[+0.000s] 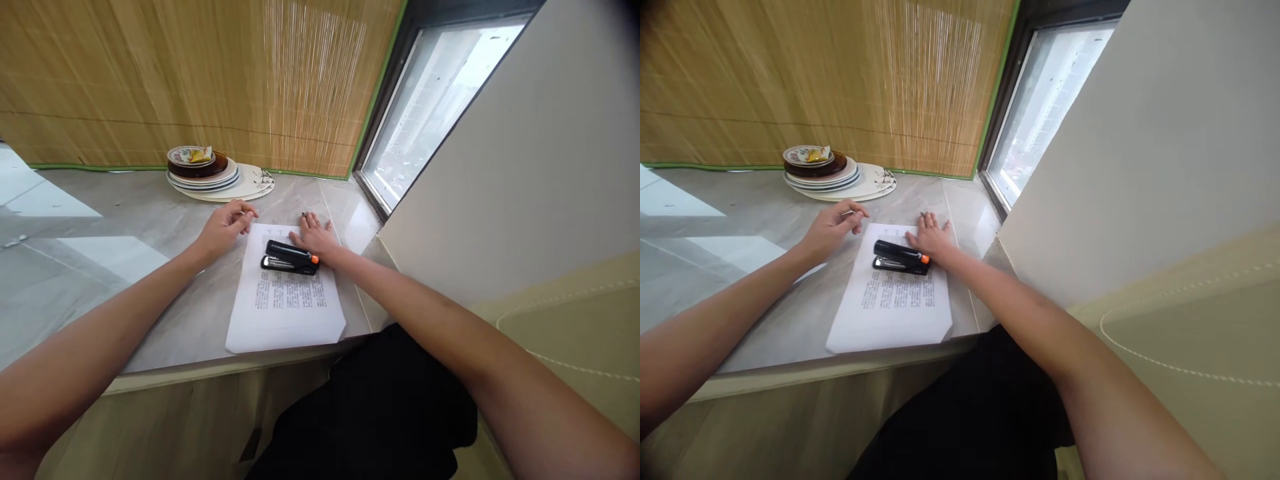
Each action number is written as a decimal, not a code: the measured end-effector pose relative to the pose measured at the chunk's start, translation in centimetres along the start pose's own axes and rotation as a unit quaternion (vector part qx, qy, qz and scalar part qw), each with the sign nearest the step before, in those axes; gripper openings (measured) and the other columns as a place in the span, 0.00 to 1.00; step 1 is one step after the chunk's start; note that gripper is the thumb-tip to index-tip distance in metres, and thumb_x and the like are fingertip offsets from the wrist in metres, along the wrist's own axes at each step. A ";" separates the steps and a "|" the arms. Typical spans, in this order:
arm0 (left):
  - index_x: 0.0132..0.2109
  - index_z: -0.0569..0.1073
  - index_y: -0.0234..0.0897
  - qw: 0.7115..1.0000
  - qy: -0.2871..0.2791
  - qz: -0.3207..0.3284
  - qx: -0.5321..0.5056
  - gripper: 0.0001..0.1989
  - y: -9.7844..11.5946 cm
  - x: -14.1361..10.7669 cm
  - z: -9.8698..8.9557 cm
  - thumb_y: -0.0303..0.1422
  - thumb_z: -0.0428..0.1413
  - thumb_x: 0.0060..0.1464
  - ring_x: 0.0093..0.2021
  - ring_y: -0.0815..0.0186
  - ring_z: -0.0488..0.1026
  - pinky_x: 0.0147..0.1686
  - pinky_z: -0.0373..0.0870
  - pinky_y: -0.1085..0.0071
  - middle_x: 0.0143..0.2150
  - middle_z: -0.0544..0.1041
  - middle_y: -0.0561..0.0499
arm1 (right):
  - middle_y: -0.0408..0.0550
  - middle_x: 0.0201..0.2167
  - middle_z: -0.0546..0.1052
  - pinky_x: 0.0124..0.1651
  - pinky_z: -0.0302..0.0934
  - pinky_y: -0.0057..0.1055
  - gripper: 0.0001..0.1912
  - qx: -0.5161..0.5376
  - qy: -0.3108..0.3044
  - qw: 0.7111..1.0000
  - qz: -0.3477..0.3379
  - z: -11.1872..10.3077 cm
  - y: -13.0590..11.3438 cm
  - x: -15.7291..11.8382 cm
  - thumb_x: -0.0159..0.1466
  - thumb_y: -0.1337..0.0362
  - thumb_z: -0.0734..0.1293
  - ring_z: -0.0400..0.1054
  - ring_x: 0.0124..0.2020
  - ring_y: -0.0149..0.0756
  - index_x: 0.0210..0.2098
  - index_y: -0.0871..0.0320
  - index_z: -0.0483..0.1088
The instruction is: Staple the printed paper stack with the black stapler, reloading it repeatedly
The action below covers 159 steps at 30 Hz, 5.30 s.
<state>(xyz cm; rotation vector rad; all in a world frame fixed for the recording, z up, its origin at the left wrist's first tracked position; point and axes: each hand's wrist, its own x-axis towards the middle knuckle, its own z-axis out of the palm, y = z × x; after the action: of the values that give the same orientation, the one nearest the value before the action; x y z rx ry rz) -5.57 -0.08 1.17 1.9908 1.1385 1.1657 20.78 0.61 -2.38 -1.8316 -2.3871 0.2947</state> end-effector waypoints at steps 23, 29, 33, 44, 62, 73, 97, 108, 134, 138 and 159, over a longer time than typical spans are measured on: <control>0.37 0.78 0.40 0.990 0.134 0.044 0.007 0.09 -1.4 0.7 -1.7 0.38 0.60 0.65 0.26 0.70 0.68 0.28 0.67 0.71 0.35 0.74 0.52 | 0.53 0.84 0.47 0.78 0.35 0.79 0.29 -0.023 -0.044 0.985 -0.165 -0.8 -3.8 -0.3 0.83 0.55 0.50 0.42 0.84 0.56 0.81 0.46 0.55; 0.41 0.82 0.39 0.982 -0.051 0.108 0.149 0.11 -0.9 -0.3 -0.2 0.38 0.56 0.66 0.37 0.62 0.75 0.41 0.73 0.65 0.39 0.80 0.47 | 0.53 0.84 0.49 0.79 0.39 0.74 0.29 -0.043 -0.048 0.992 -0.110 -1.7 0.0 -2.2 0.83 0.56 0.51 0.42 0.84 0.55 0.81 0.45 0.55; 0.54 0.82 0.38 0.952 -0.197 0.162 0.168 0.17 -1.1 -0.9 0.8 0.41 0.53 0.70 0.60 0.52 0.77 0.65 0.71 0.52 0.59 0.82 0.40 | 0.54 0.82 0.57 0.78 0.43 0.73 0.25 -0.030 0.011 0.993 -0.113 -2.7 0.4 -2.9 0.81 0.60 0.57 0.49 0.82 0.56 0.73 0.48 0.68; 0.70 0.75 0.40 0.900 -0.332 0.164 0.232 0.28 -2.6 -1.1 0.4 0.49 0.48 0.76 0.76 0.47 0.64 0.76 0.59 0.47 0.77 0.68 0.39 | 0.53 0.49 0.81 0.48 0.62 0.36 0.27 0.132 -0.126 0.934 -0.308 -6.2 -1.6 -5.1 0.62 0.52 0.79 0.72 0.46 0.43 0.56 0.56 0.74; 0.75 0.68 0.48 0.885 -0.325 0.176 0.284 0.30 0.2 -2.7 3.5 0.53 0.50 0.74 0.78 0.42 0.61 0.75 0.56 0.43 0.81 0.61 0.40 | 0.44 0.30 0.72 0.31 0.52 0.33 0.14 0.057 -0.103 0.993 -0.010 -10.4 6.7 -6.4 0.47 0.76 0.71 0.65 0.32 0.36 0.29 0.55 0.67; 0.69 0.74 0.48 0.903 -0.318 0.175 0.231 0.28 0.9 -2.9 4.1 0.55 0.57 0.70 0.79 0.37 0.58 0.77 0.49 0.37 0.81 0.61 0.41 | 0.45 0.29 0.75 0.32 0.55 0.35 0.12 0.067 -0.127 0.989 -0.042 -9.1 5.9 -5.9 0.47 0.75 0.69 0.68 0.33 0.39 0.29 0.55 0.70; 0.43 0.78 0.35 0.968 -0.112 -0.089 -0.208 0.18 -1.7 -0.6 4.7 0.19 0.55 0.43 0.67 0.51 0.75 0.76 0.61 0.42 0.61 0.80 0.40 | 0.51 0.47 0.82 0.48 0.66 0.38 0.19 0.141 -0.167 0.961 -0.170 -7.8 -2.2 -6.0 0.55 0.65 0.79 0.74 0.47 0.46 0.46 0.55 0.79; 0.41 0.79 0.35 0.938 -0.060 -0.166 -0.298 0.21 -2.1 -0.2 4.6 0.15 0.54 0.39 0.62 0.54 0.79 0.77 0.62 0.43 0.56 0.84 0.43 | 0.46 0.50 0.86 0.58 0.70 0.38 0.20 0.323 -0.312 0.881 -0.150 -8.1 4.1 -5.0 0.60 0.58 0.77 0.78 0.52 0.43 0.53 0.49 0.86; 0.52 0.80 0.36 0.866 -0.101 -0.226 -0.434 0.29 0.2 -0.6 2.8 0.55 0.47 0.73 0.70 0.45 0.74 0.73 0.68 0.48 0.58 0.83 0.36 | 0.55 0.60 0.74 0.62 0.64 0.51 0.20 -0.011 0.132 0.960 -0.248 -7.0 -2.8 -7.2 0.76 0.66 0.64 0.65 0.63 0.55 0.64 0.49 0.73; 0.54 0.79 0.33 0.839 -0.124 -0.242 -0.472 0.32 -0.3 -0.6 2.7 0.54 0.41 0.77 0.66 0.47 0.77 0.67 0.75 0.53 0.55 0.84 0.34 | 0.57 0.59 0.75 0.59 0.66 0.53 0.19 -0.124 0.152 0.935 -0.295 -6.1 -3.5 -6.9 0.80 0.63 0.58 0.67 0.62 0.55 0.67 0.52 0.69; 0.59 0.76 0.29 0.832 -0.118 -0.231 -0.490 0.26 2.1 -1.2 2.3 0.46 0.50 0.68 0.73 0.42 0.70 0.72 0.71 0.50 0.63 0.79 0.30 | 0.47 0.38 0.81 0.45 0.63 0.35 0.10 0.251 -0.032 0.919 -0.302 -5.5 -2.6 -6.2 0.66 0.57 0.76 0.70 0.38 0.35 0.40 0.57 0.79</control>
<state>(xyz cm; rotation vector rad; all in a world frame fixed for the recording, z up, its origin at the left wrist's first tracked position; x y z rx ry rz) -3.00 -2.27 1.24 0.9485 0.6103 0.9137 21.14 -5.61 3.75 -0.8327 -2.4593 0.8038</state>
